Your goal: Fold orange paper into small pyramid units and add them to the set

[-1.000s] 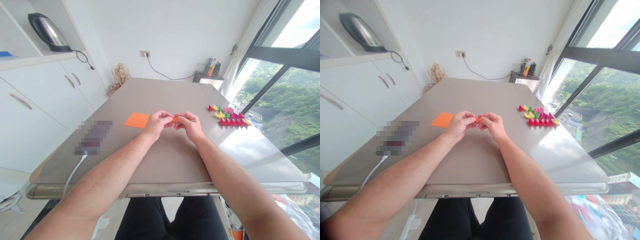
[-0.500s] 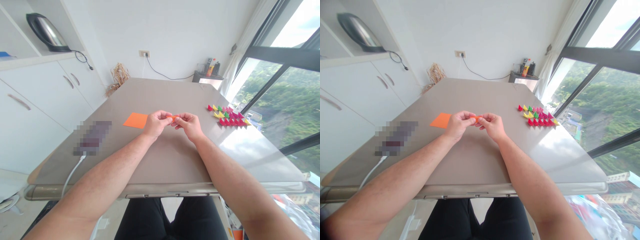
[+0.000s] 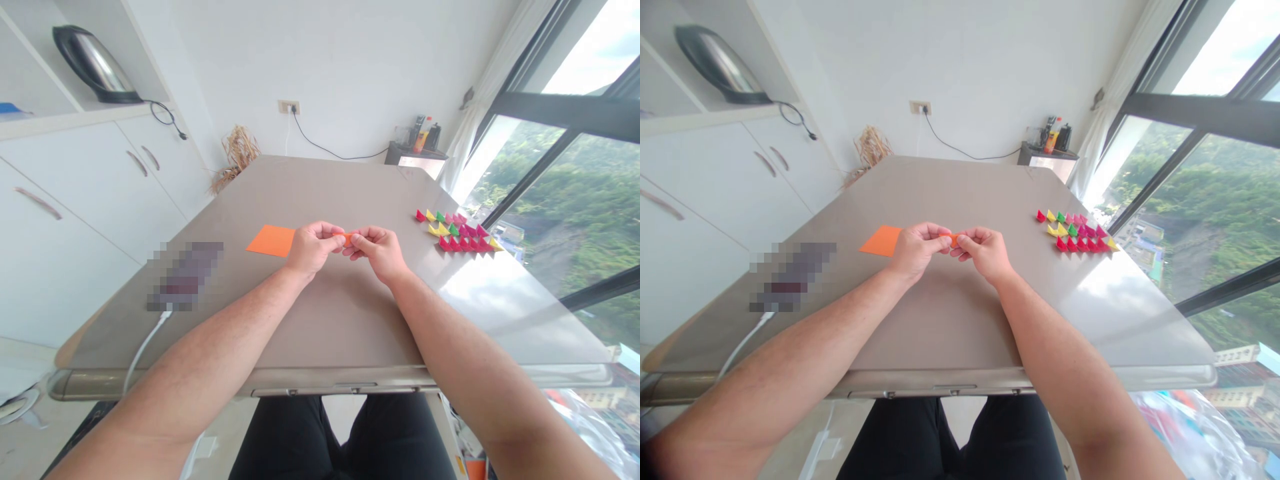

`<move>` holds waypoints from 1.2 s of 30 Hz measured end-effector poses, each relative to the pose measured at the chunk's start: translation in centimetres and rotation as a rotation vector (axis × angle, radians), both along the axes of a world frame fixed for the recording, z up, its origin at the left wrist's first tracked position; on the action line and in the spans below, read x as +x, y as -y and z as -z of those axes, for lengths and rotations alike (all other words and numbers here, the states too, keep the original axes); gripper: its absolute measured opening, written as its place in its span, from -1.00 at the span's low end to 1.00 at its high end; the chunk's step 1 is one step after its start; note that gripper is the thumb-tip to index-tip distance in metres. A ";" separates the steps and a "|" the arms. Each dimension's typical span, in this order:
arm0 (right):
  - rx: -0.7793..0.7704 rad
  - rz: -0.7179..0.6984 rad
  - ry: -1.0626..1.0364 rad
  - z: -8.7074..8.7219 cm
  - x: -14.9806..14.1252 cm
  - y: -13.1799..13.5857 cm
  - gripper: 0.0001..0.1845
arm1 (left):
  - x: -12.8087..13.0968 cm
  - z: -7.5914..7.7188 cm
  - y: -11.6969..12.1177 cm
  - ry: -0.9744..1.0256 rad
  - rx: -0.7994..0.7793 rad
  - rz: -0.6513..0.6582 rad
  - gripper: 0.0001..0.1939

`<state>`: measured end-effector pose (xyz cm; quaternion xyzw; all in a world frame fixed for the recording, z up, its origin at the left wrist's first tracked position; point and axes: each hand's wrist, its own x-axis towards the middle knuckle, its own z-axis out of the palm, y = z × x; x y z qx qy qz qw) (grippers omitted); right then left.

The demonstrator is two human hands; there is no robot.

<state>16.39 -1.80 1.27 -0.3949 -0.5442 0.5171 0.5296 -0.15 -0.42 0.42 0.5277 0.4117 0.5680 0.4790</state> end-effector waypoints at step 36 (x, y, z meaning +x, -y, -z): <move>0.074 0.071 0.051 0.9 -0.2 -0.5 -0.71 | -0.3 0.3 -0.2 -0.068 0.042 0.064 -0.75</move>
